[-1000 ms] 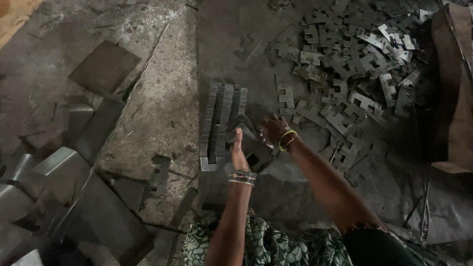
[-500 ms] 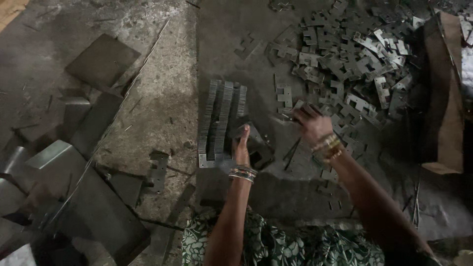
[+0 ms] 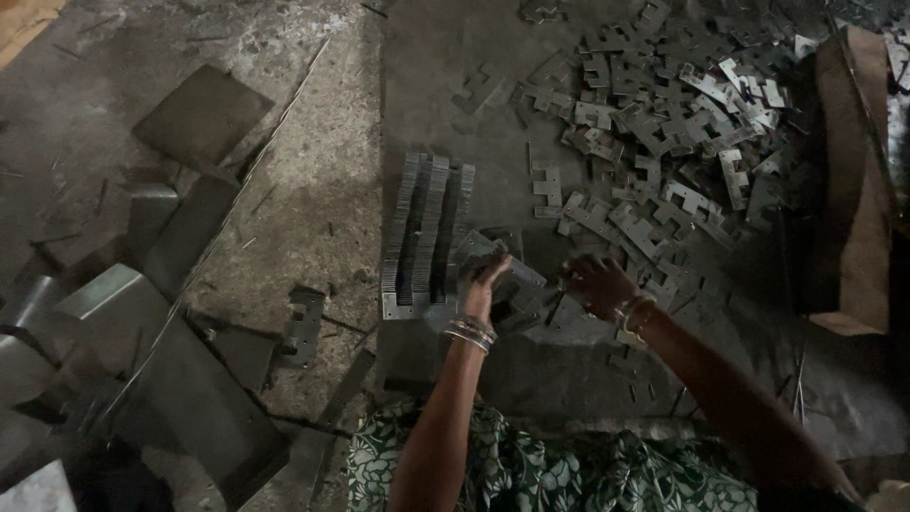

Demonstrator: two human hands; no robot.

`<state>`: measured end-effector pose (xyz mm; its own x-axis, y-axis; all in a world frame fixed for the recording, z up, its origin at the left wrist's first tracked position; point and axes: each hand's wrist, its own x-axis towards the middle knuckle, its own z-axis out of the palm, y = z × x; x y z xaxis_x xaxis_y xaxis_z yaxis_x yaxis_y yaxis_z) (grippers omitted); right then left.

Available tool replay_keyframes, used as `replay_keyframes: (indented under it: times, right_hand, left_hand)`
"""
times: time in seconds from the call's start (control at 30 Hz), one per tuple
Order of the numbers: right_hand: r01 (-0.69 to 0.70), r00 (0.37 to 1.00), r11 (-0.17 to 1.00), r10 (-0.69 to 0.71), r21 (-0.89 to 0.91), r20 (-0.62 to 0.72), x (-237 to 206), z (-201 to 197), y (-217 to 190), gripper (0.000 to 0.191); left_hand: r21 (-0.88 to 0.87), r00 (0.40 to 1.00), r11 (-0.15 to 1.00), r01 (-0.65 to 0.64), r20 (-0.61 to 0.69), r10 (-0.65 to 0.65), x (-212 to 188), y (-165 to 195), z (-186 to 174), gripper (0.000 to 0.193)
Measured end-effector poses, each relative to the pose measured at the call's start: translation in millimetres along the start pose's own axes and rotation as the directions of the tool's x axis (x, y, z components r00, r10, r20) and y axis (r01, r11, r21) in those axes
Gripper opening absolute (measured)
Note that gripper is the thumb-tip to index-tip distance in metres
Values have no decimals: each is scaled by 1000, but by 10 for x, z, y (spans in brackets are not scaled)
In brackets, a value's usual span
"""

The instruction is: The person sorts small metal pieces on the floor, picking them up and arranging them into neat stacks. The person uses both hands to handle the pieces and occasionally uses a metal rod to move them.

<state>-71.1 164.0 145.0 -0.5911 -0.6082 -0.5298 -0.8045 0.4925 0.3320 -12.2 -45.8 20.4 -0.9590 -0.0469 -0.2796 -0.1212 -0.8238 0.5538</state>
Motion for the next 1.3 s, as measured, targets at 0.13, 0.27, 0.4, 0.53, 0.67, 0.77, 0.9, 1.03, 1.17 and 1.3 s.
replay_keyframes:
  times: [0.13, 0.27, 0.4, 0.53, 0.67, 0.77, 0.9, 1.03, 1.17, 1.3]
  right_hand:
    - [92, 991, 993, -84, -75, 109, 92, -60, 32, 64]
    - [17, 997, 983, -2, 183, -82, -7, 54, 199, 55]
    - [-196, 915, 404, 404, 894, 18, -153, 14, 481, 34]
    - [-41, 934, 114, 356, 993, -3, -34, -236, 537, 51]
    - [-57, 934, 107, 358, 993, 15, 31, -312, 362, 51]
    - [-98, 883, 212, 469, 972, -13, -129, -139, 234, 55]
    - [-224, 801, 375, 597, 900, -50, -420, 206, -19, 60]
    - [-222, 748, 499, 638, 838, -182, -594, 403, -392, 66]
    - [-10, 708, 667, 531, 745, -466, -723, 399, -714, 72]
    - [301, 592, 781, 298, 548, -749, -720, 237, -929, 72]
  left_hand:
    - [379, 990, 920, 100, -131, -54, -132, 97, 128, 63]
    - [170, 991, 983, 67, -126, -45, -203, 137, 231, 73]
    - [-567, 998, 821, 63, 50, -42, -158, 122, 243, 84]
    - [363, 945, 901, 236, -303, -126, -170, 114, 234, 79]
    - [334, 956, 910, 247, -238, -173, -218, 130, 304, 77]
    - [453, 974, 864, 220, -155, -167, -219, 203, 404, 77]
    - [850, 987, 507, 142, -80, -143, -246, 339, 577, 79]
    - [947, 927, -272, -171, 61, -369, -401, 218, 719, 82]
    - [687, 830, -572, -449, 82, -552, -571, -247, 730, 72]
    - [608, 824, -649, -458, 15, -567, -565, -416, 639, 29]
